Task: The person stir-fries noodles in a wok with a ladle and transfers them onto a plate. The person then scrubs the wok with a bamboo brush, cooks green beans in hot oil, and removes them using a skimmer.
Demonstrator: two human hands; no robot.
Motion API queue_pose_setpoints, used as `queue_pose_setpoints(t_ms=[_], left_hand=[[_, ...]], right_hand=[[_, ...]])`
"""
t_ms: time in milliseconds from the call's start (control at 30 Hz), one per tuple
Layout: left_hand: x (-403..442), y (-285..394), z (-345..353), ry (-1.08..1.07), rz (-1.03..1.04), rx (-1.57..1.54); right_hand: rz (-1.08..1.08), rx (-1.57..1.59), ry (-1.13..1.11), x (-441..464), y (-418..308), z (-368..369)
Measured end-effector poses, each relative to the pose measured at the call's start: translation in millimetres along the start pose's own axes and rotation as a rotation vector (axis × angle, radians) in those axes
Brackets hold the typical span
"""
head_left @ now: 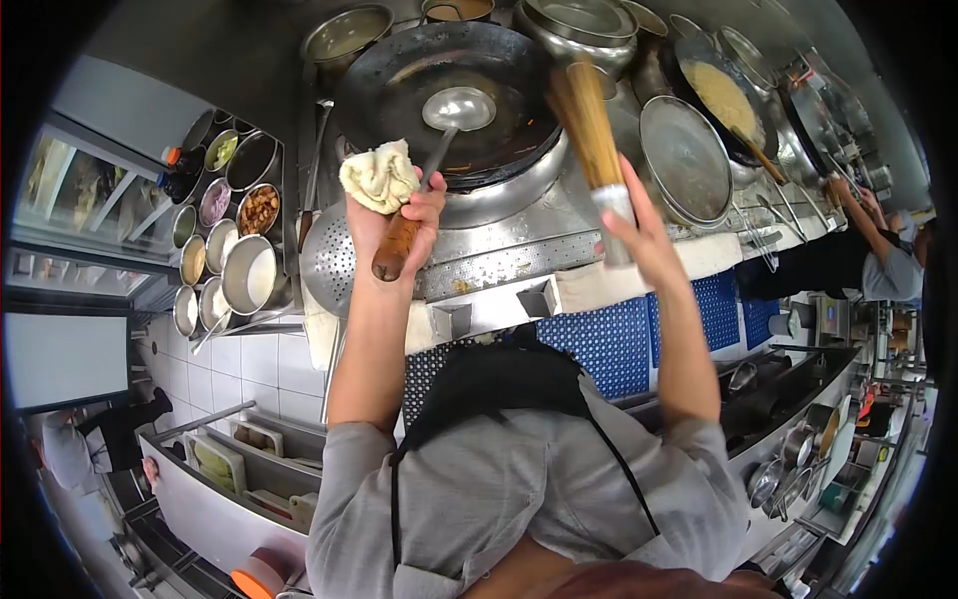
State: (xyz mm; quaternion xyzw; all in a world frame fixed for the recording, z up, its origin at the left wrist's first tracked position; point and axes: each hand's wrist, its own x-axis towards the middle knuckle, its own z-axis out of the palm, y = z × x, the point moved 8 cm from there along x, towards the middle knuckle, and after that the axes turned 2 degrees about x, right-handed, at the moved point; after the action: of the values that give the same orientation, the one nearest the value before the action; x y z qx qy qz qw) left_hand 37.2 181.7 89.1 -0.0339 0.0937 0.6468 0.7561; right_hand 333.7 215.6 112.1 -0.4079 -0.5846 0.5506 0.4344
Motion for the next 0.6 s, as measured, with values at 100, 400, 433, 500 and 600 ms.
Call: queue_pose_setpoints(t_ms=[100,400,433,500,600], left_hand=[[4,-2,0,-0.144,-0.049,0.162],[4,-15,10,0.093,0.038,1.122],[-2,-18,3,0.266,0.024,1.526],[-1,-39,12,0.104,0.035,1.977],[-8,-47,35,0.074,0.321,2.582]], right_hand=[[-0.174,-0.755,-0.258,89,-18,29],[-0.161,-1.687,-0.235,170,-21,100],[-0.144,-1.619,-0.209,162,-20,91],[-0.274,-1.371,-0.082,132,-29,63],[-0.114,-1.127,0.147,75,-26,12]])
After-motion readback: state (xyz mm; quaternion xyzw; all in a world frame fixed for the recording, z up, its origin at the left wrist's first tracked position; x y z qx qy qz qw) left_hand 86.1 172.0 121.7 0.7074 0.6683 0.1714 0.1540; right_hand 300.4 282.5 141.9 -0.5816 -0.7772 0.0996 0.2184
